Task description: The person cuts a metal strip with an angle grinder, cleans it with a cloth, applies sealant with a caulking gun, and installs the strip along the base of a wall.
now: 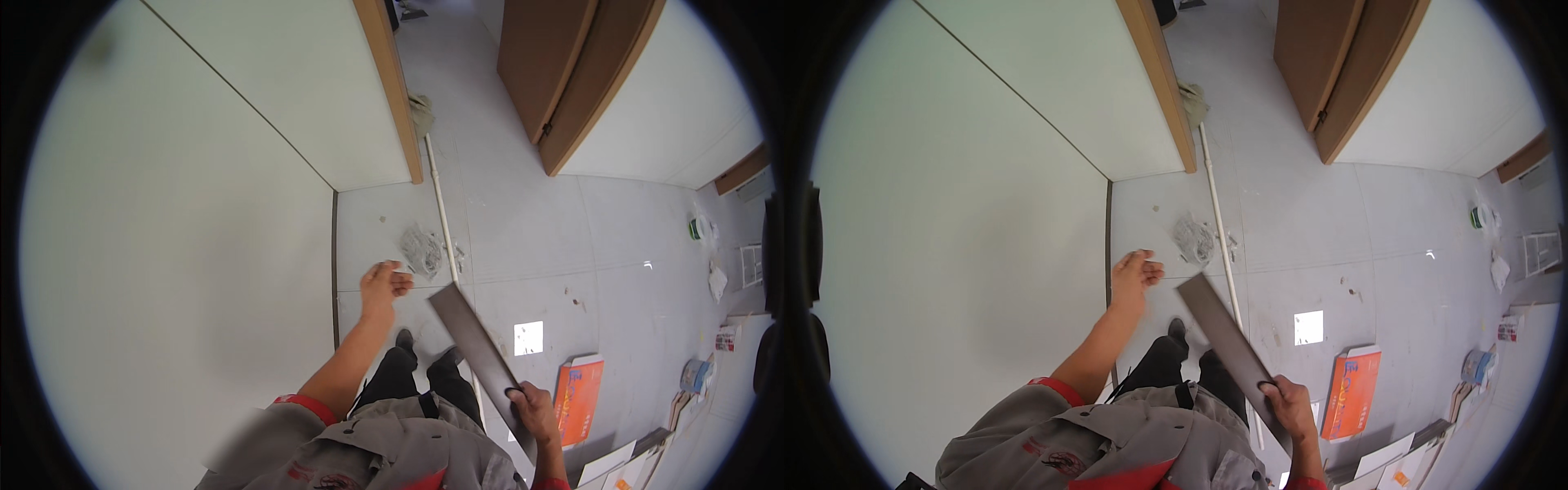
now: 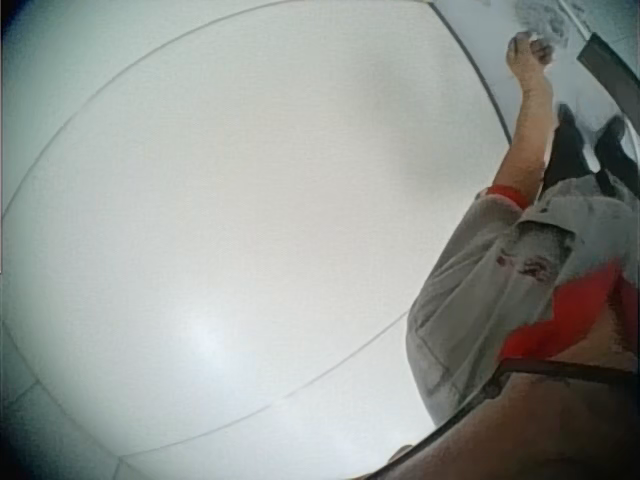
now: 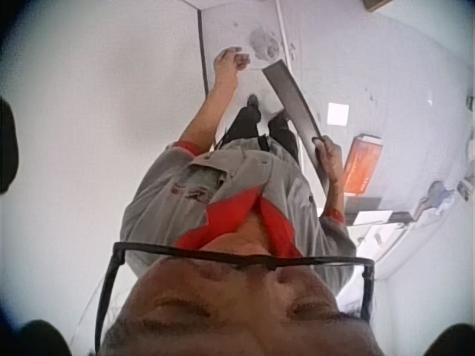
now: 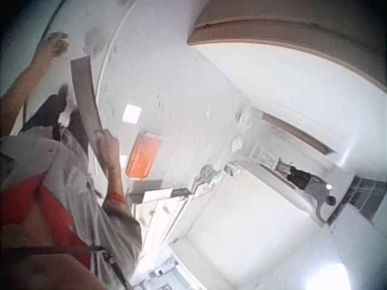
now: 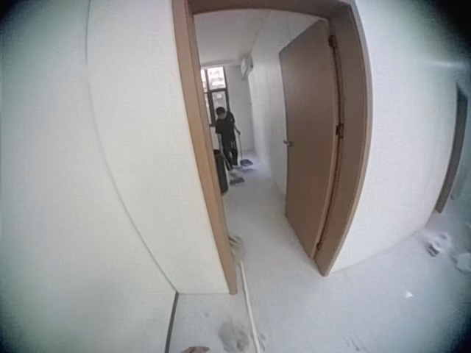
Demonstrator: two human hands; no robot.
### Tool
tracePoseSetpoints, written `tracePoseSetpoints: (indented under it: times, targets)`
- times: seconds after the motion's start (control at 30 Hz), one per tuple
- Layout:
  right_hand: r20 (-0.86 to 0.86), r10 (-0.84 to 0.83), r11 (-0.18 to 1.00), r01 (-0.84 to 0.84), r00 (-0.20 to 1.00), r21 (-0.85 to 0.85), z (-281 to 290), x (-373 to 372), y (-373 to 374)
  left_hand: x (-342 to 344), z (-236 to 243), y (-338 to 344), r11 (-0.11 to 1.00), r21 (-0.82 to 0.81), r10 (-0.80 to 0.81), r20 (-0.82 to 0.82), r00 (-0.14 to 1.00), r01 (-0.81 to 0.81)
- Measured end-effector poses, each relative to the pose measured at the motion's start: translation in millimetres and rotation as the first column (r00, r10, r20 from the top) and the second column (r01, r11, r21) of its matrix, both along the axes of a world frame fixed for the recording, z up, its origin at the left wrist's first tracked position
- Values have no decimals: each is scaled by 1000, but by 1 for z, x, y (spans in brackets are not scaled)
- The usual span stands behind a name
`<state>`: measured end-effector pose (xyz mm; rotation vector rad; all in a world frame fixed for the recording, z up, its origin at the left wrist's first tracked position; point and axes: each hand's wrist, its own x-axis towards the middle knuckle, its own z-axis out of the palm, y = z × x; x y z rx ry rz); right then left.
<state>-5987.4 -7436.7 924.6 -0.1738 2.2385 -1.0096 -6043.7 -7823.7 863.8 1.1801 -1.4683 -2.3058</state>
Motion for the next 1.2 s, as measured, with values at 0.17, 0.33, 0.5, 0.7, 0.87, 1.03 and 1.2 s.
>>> tracePoseSetpoints:
  times: [0.17, 0.33, 0.5, 0.7, 0.87, 1.03, 1.2]
  targets:
    - [-233, -349, 937, 337, 908, -92, -18, -36, -20, -24, -17, -5, 897, -19, -441, -56, 896, 441]
    - [-167, -669, 700, 539, 724, -467, -42, -113, -112, -43, -28, 43, 356, -227, -935, -82, 346, 906]
    - [199, -807, 289, 665, 556, -689, -93, -155, -202, -89, -70, 17, 349, -329, -935, -62, 349, 877]
    - [262, -657, 566, 691, 707, -449, -191, -167, -189, -122, -161, -34, 387, -451, -879, 81, 469, 804]
    - [229, -621, 757, 650, 749, -72, -384, -127, -108, -127, -290, -75, 362, -636, -731, 261, 631, 682]
    - [197, -632, 774, 602, 749, 195, -577, -60, -16, -134, -429, -75, 285, -654, -659, 397, 639, 700]
    - [86, -532, 801, 467, 843, 373, -733, 3, 43, -141, -540, -51, 90, -748, -764, 371, 527, 658]
